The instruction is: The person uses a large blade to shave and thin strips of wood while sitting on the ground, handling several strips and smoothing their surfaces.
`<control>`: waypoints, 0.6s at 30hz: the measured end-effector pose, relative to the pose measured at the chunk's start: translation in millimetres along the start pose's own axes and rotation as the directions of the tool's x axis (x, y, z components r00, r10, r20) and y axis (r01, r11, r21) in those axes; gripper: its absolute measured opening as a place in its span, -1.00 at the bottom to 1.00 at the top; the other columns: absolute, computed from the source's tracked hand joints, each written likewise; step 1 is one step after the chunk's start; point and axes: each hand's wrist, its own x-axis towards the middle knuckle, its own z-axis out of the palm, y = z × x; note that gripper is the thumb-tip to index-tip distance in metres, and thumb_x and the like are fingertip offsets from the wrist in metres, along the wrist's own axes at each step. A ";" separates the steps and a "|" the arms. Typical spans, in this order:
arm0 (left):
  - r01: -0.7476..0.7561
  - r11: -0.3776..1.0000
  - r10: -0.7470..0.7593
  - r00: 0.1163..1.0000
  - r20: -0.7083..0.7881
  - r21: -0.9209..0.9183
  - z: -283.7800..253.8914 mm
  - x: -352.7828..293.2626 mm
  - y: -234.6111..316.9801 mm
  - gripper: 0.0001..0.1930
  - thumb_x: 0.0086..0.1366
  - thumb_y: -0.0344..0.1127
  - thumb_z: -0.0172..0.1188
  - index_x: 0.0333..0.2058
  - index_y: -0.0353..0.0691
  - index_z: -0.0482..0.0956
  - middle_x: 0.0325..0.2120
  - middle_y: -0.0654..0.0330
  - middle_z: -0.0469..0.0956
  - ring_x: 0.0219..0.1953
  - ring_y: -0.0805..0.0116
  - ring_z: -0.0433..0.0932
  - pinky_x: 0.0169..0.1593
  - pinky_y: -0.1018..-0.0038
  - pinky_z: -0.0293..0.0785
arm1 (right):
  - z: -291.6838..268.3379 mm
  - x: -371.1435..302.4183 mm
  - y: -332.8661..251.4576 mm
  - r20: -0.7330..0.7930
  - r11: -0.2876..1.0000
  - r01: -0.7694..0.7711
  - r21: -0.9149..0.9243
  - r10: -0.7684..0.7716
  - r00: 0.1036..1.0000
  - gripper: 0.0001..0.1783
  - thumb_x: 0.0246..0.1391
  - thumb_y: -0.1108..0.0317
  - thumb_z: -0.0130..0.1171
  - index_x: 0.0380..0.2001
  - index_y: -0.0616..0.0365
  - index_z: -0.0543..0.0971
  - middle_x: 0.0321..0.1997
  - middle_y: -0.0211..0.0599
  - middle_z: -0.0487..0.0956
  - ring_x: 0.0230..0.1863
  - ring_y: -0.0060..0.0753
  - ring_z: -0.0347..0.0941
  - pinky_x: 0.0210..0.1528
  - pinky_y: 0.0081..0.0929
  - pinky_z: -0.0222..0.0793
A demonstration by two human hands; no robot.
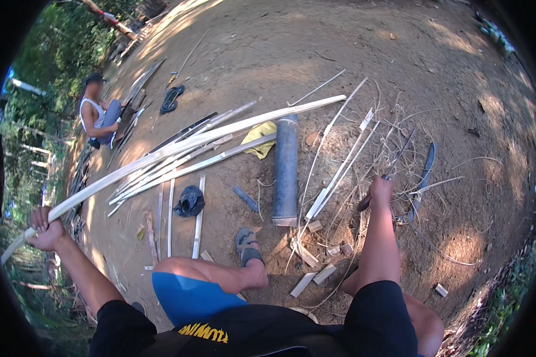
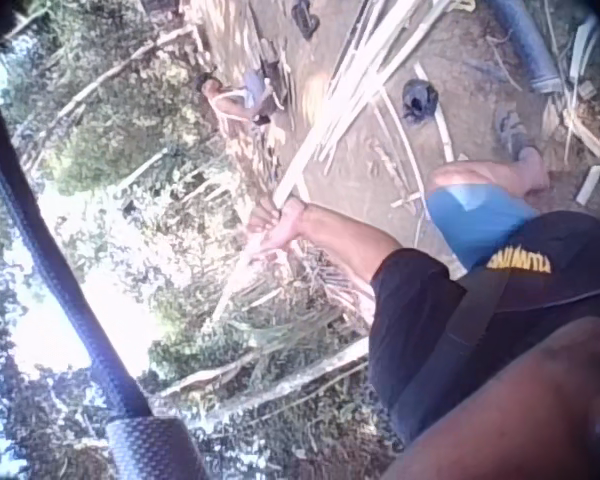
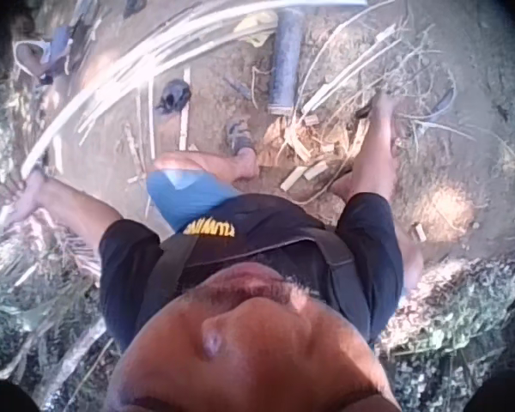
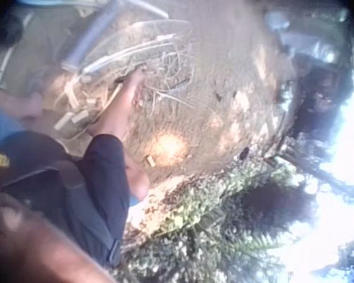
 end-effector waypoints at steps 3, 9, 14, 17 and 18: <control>0.038 0.990 -0.030 0.998 0.061 -0.133 28.9 -52.6 -16.7 -0.25 0.20 0.59 -0.27 -0.59 -0.09 0.21 -0.75 0.40 0.11 -0.72 0.56 0.10 -0.61 0.62 0.10 | 8.2 -73.4 -7.4 -0.049 0.941 0.145 -0.305 -0.167 0.985 -0.84 -0.01 0.40 0.18 -0.58 0.17 0.43 -0.69 -0.36 0.39 -0.74 -0.43 0.30 -0.66 -0.40 0.19; -0.022 0.985 0.052 0.984 0.171 -0.172 82.3 -131.3 26.5 -0.36 0.16 0.48 0.07 -0.54 -0.03 0.21 -0.74 0.44 0.12 -0.73 0.62 0.09 -0.58 0.64 0.08 | 51.6 -310.6 -61.7 0.515 0.664 0.550 -0.506 -0.279 0.810 -0.58 0.02 0.30 0.23 -0.07 0.30 0.50 -0.22 -0.02 0.63 -0.19 -0.05 0.61 -0.09 -0.22 0.49; -0.095 0.986 0.109 0.989 0.100 -0.137 123.2 -194.5 39.9 -0.37 0.13 0.43 0.18 -0.54 -0.02 0.20 -0.74 0.45 0.08 -0.73 0.63 0.07 -0.57 0.65 0.06 | 27.0 -463.3 -89.1 0.820 0.399 0.884 -0.241 -0.403 0.406 -0.74 0.05 0.27 0.13 -0.22 0.15 0.45 -0.38 0.16 0.59 -0.27 0.26 0.54 -0.21 0.09 0.43; -0.114 0.979 0.148 0.967 0.209 -0.167 134.8 -228.2 54.4 -0.40 0.23 0.41 0.06 -0.50 -0.02 0.17 -0.74 0.40 0.09 -0.73 0.58 0.07 -0.55 0.58 0.03 | 9.2 -503.4 -85.1 0.880 0.268 0.963 0.004 -0.459 0.124 -0.76 0.01 0.28 0.19 -0.27 0.11 0.46 -0.43 0.06 0.58 -0.32 0.21 0.54 -0.28 0.03 0.45; -0.121 0.982 0.152 0.962 0.225 -0.143 140.7 -240.1 59.7 -0.40 0.24 0.42 0.04 -0.50 -0.02 0.17 -0.75 0.40 0.10 -0.74 0.58 0.07 -0.56 0.59 0.03 | 5.0 -501.7 -81.1 0.869 0.188 0.981 0.039 -0.491 0.059 -0.75 -0.02 0.29 0.23 -0.27 0.11 0.46 -0.45 0.01 0.57 -0.32 0.19 0.54 -0.30 0.00 0.45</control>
